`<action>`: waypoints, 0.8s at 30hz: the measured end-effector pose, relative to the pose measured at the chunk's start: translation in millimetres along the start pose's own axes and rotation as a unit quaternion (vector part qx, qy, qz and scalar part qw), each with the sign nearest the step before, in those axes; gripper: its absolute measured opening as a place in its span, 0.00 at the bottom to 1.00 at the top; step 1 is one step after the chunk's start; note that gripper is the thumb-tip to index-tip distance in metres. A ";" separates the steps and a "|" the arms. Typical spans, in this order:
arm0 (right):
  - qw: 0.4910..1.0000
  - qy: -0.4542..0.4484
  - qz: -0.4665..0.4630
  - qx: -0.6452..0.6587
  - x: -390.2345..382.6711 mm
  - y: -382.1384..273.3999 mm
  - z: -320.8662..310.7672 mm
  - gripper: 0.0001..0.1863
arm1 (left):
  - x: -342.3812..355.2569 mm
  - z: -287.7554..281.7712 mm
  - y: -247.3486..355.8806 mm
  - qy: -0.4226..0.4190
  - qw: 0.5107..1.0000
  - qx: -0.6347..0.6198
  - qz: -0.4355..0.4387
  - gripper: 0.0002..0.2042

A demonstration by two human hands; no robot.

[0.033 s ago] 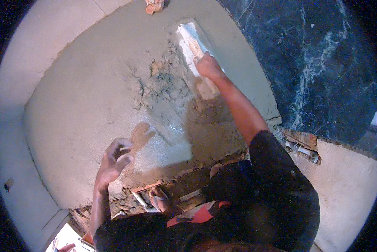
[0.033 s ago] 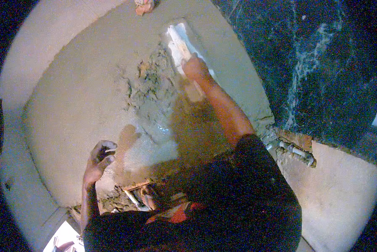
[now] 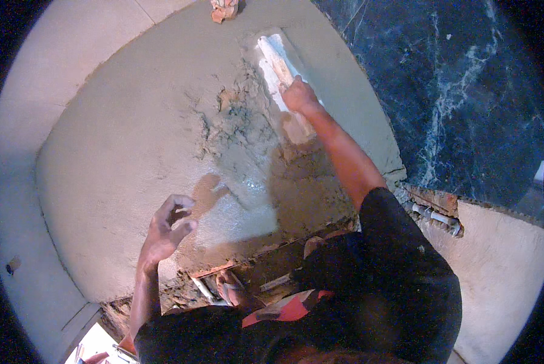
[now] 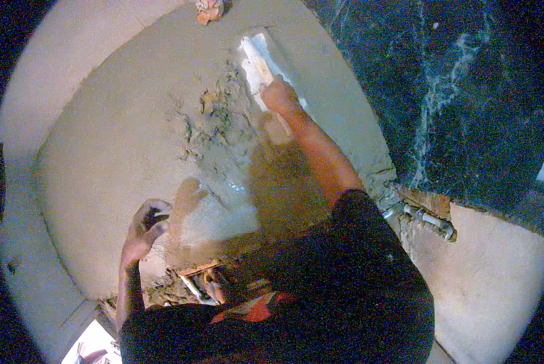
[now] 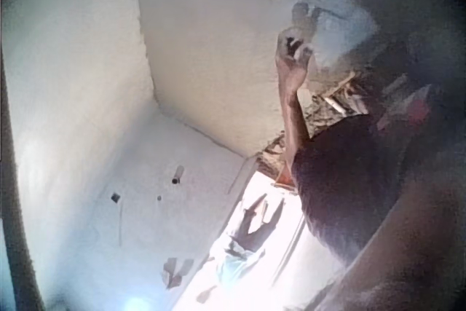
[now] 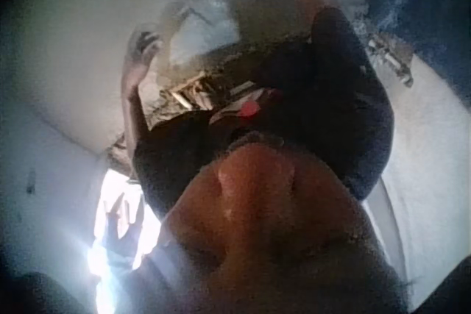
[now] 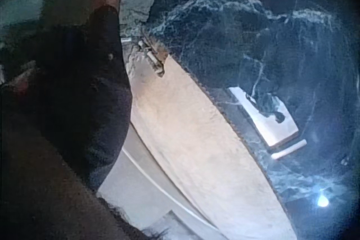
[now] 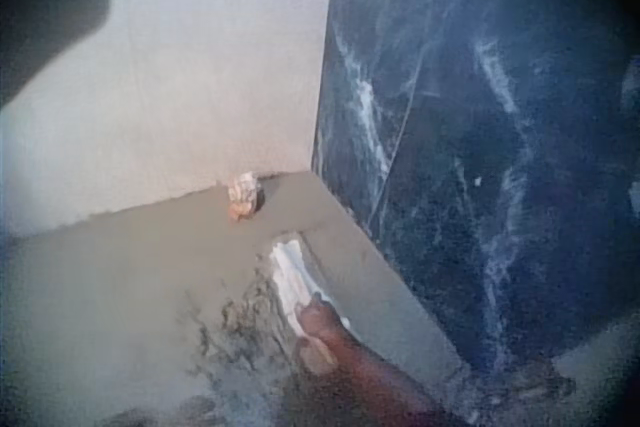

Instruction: The person applies wet plaster to a floor area using a hand trowel and a smoothing board, spreading the material evenly over the surface.

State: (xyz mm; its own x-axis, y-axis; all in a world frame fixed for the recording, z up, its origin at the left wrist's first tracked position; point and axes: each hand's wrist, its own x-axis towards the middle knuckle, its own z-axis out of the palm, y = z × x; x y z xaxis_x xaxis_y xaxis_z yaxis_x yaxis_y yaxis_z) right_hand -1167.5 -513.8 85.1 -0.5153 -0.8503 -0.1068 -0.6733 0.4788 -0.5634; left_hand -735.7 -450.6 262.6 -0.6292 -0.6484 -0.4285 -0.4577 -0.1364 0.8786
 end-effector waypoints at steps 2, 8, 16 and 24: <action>0.998 -0.049 0.047 -0.011 -9.1 -4.4 -0.8 0.33 | 4.1 1.6 3.6 -0.001 1.000 0.005 -0.027 0.18; 0.991 -0.068 0.090 -0.066 -72.7 22.3 -10.4 0.32 | -15.1 -1.9 -10.5 0.043 0.998 -0.025 -0.035 0.20; 0.981 0.010 0.147 -0.123 8.1 54.6 -38.2 0.31 | -29.1 -5.6 -21.2 0.066 0.997 -0.035 -0.003 0.22; 0.985 -0.010 0.085 -0.149 40.7 112.3 -69.4 0.38 | -22.4 0.4 -20.9 0.050 0.996 -0.060 -0.044 0.22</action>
State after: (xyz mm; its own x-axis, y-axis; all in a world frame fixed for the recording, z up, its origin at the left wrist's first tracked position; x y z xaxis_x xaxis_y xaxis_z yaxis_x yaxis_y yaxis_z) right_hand -1300.9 -479.5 74.4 -0.6252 -0.7555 -0.1959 -0.7062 0.6544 -0.2702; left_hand -712.3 -432.9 253.7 -0.5221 -0.7003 -0.4868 -0.4260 -0.2804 0.8602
